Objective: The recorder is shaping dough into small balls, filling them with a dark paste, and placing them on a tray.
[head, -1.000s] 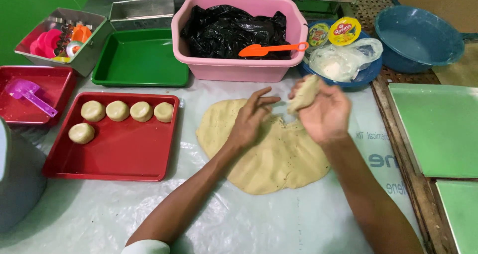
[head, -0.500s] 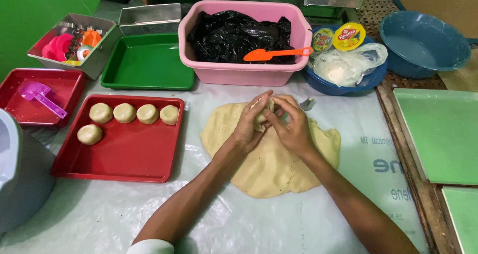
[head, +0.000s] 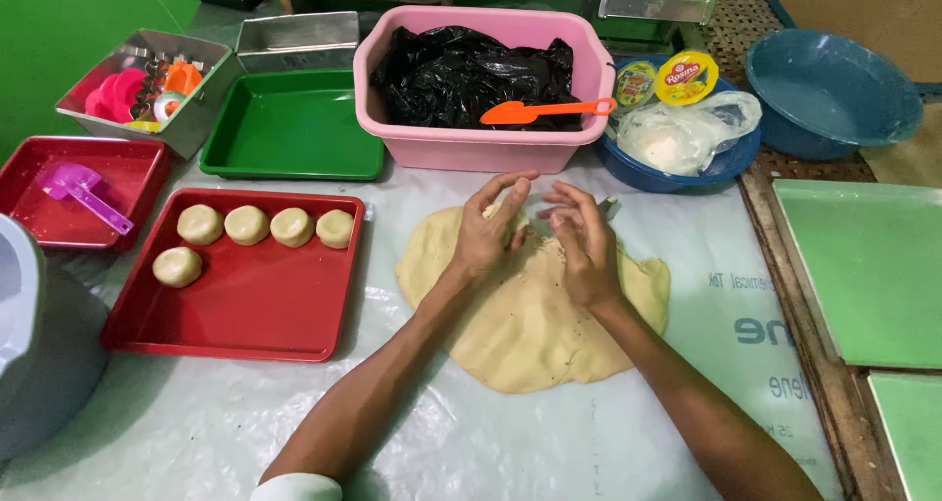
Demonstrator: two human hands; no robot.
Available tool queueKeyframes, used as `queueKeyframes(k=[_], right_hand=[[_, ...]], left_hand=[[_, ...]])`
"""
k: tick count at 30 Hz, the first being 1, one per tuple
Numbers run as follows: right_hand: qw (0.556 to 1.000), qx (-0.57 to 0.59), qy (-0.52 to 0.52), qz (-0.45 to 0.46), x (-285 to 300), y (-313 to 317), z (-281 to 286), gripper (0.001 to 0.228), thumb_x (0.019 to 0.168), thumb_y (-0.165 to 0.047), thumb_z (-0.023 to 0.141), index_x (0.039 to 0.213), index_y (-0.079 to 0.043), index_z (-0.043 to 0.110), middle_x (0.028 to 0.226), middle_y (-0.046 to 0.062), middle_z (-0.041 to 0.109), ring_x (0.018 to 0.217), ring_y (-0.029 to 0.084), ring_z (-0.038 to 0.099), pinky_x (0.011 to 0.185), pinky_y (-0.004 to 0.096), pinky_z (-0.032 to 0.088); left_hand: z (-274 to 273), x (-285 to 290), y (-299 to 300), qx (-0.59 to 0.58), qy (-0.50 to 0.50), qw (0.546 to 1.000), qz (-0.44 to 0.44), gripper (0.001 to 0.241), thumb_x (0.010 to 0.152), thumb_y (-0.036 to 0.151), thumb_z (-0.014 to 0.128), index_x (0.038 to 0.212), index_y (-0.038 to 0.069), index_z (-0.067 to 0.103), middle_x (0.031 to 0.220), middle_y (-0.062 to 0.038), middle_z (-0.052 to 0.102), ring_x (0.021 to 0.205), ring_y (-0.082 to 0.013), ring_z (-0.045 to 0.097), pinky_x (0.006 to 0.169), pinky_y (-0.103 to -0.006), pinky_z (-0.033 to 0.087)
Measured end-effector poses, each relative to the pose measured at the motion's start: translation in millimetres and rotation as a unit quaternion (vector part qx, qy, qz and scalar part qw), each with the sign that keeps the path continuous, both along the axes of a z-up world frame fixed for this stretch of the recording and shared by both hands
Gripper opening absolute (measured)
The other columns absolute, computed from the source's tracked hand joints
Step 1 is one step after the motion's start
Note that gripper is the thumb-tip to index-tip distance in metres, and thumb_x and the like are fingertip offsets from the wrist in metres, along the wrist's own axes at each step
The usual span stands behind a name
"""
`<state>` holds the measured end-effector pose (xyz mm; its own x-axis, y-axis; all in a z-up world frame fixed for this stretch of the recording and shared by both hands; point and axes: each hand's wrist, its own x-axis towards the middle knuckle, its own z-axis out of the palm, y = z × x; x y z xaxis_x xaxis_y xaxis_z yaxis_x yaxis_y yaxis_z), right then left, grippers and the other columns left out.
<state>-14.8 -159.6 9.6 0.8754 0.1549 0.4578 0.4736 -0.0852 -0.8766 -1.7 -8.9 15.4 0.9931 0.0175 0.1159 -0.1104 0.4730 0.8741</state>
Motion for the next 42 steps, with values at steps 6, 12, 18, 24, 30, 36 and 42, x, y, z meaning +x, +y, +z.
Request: queueKeyframes(k=[6,12,18,24,30,36,42], right_hand=[[1.0,-0.003,0.001,-0.009,-2.2,0.9,0.6,0.037,0.106,-0.018,0.051,0.136,0.004,0.054,0.114,0.024,0.068,0.097,0.03,0.072,0.086,0.041,0.057],[0.996,-0.041,-0.074,-0.038,-4.4,1.5,6.2,0.03,0.103,-0.01,0.056,0.128,0.007,0.06,0.111,0.024,0.068,0.099,0.035,0.072,0.087,0.043,0.057],[0.958,-0.133,-0.249,-0.051,-4.7,3.2,8.8,0.027,0.097,-0.001,0.061,0.123,0.006,0.066,0.12,0.019,0.066,0.11,0.038,0.068,0.09,0.045,0.056],[0.948,-0.127,-0.287,-0.055,-6.3,6.5,13.6,0.012,0.094,0.005,0.066,0.103,0.004,0.073,0.091,0.013,0.07,0.085,0.036,0.069,0.079,0.041,0.056],[0.967,-0.113,-0.22,-0.062,-1.5,2.3,6.8,0.012,0.092,0.006,0.068,0.097,-0.003,0.075,0.086,0.007,0.07,0.08,0.028,0.07,0.072,0.036,0.056],[0.998,0.06,-0.028,0.012,-2.8,14.5,-3.6,0.017,0.101,0.004,0.058,0.112,0.005,0.071,0.097,0.011,0.068,0.094,0.014,0.059,0.088,0.035,0.055],[0.966,0.226,0.119,0.024,3.1,13.9,-10.4,0.018,0.103,-0.003,0.059,0.118,0.004,0.064,0.102,0.007,0.068,0.098,0.011,0.064,0.092,0.025,0.052]], left_hand=[[14.1,-7.4,3.3,0.144,-0.058,0.988,0.015,0.041,0.098,0.039,0.059,0.119,0.006,0.07,0.114,-0.006,0.068,0.102,-0.0136,0.059,0.096,-0.029,0.048],[-5.4,-1.9,-1.1,0.162,-0.024,0.984,0.072,0.046,0.102,0.052,0.056,0.124,0.014,0.071,0.122,-0.013,0.07,0.125,-0.0252,0.056,0.114,-0.0463,0.036],[27.7,-30.5,-2.9,0.264,-0.015,0.964,-0.028,0.055,0.104,0.05,0.045,0.146,0.015,0.052,0.066,-0.013,0.065,0.063,-0.0209,0.061,0.067,-0.04,0.052],[3.7,-14.8,1.1,0.208,-0.025,0.976,-0.055,0.06,0.099,0.033,0.065,0.15,0.009,0.042,0.081,-0.015,0.074,0.053,-0.016,0.064,0.053,-0.0293,0.054],[11.4,-16.4,1.1,0.197,-0.014,0.978,-0.066,0.06,0.1,0.035,0.065,0.149,0.01,0.043,0.062,-0.013,0.067,0.049,-0.0184,0.064,0.049,-0.0275,0.052],[13.7,-18.5,0.9,0.195,-0.016,0.979,-0.052,0.056,0.102,0.036,0.061,0.147,0.008,0.045,0.055,-0.01,0.061,0.048,-0.0184,0.063,0.048,-0.0274,0.05],[15.5,-19.0,3.1,0.209,-0.018,0.977,-0.045,0.053,0.1,0.031,0.061,0.146,0.01,0.047,0.054,-0.01,0.062,0.049,-0.0191,0.064,0.052,-0.0292,0.051]])
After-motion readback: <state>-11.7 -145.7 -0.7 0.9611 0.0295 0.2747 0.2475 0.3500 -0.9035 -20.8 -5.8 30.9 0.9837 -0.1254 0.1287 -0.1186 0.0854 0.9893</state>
